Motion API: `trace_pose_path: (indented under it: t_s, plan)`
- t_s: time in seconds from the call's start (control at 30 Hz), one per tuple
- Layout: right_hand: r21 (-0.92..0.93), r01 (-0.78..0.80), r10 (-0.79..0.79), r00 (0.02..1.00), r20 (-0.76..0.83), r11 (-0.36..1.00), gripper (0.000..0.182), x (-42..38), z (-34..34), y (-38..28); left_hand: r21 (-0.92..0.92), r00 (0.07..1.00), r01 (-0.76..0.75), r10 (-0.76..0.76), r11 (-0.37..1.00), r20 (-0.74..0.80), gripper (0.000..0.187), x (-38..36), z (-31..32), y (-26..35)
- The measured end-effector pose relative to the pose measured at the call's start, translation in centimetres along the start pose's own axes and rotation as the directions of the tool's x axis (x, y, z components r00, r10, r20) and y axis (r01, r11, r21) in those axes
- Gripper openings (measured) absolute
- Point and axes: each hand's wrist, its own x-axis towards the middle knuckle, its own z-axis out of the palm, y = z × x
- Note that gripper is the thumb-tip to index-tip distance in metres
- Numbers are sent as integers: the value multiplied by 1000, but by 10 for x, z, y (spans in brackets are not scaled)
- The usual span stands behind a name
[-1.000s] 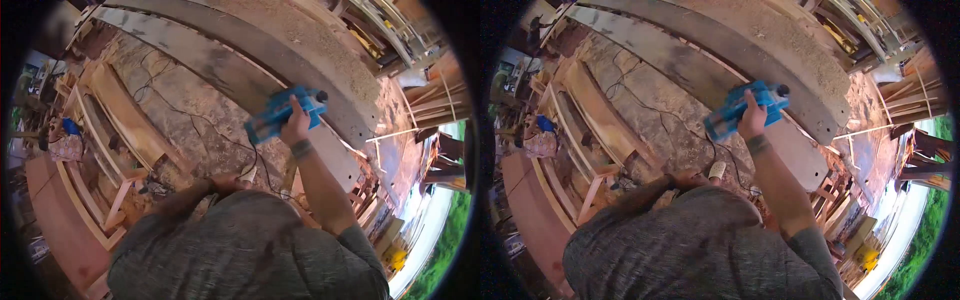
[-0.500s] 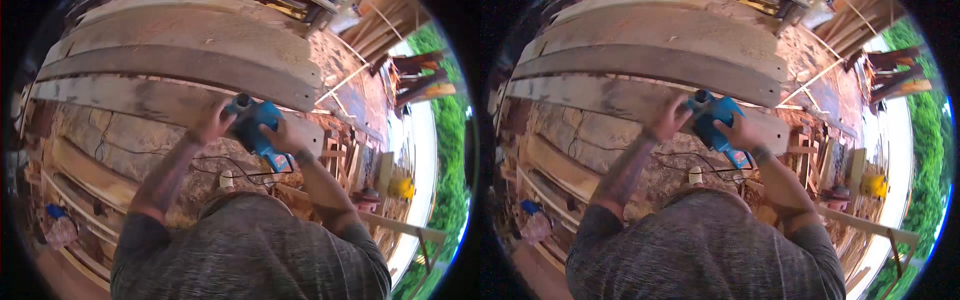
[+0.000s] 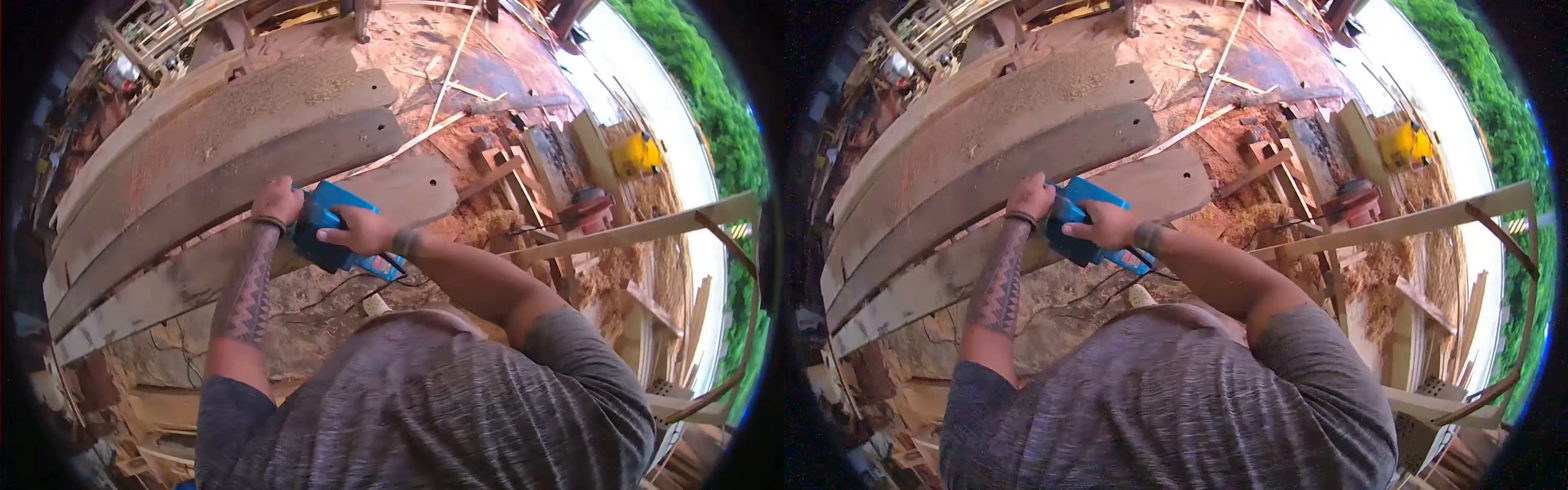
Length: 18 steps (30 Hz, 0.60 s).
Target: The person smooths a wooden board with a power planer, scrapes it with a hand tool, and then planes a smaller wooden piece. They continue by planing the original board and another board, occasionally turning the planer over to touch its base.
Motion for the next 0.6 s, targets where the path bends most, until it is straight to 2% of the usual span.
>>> trace_pose_path:
  t_s: [0.17,0.23,0.3,0.33,0.43,0.5,0.57,0.6]
  plan:
    - [139,-43,24,990,138,989,70,9,-2,17,-14,994,-88,87,996,-69,32,5,18,-14]
    - [175,-57,20,978,207,983,70,13,-2,28,-78,995,-102,100,992,-30,39,5,17,-17]
    - [80,37,-36,999,-11,996,66,-11,-1,28,-157,987,-75,95,985,130,48,2,1,-8]
    - [22,75,-72,991,-109,997,64,-23,0,24,-252,985,-118,146,960,96,48,0,5,-6]
    - [129,-171,182,980,-82,977,71,-93,-40,24,-498,974,-190,227,846,15,44,1,16,1]
    - [80,-149,167,933,-319,986,80,-150,-51,53,-611,974,-177,226,771,3,39,-1,21,1]
    - [90,-211,229,875,-426,973,81,-206,-71,60,-520,976,-206,215,829,-44,38,-1,26,8]
    - [150,-232,275,857,-437,961,80,-226,-83,60,-469,975,-220,214,855,-67,39,2,28,13]
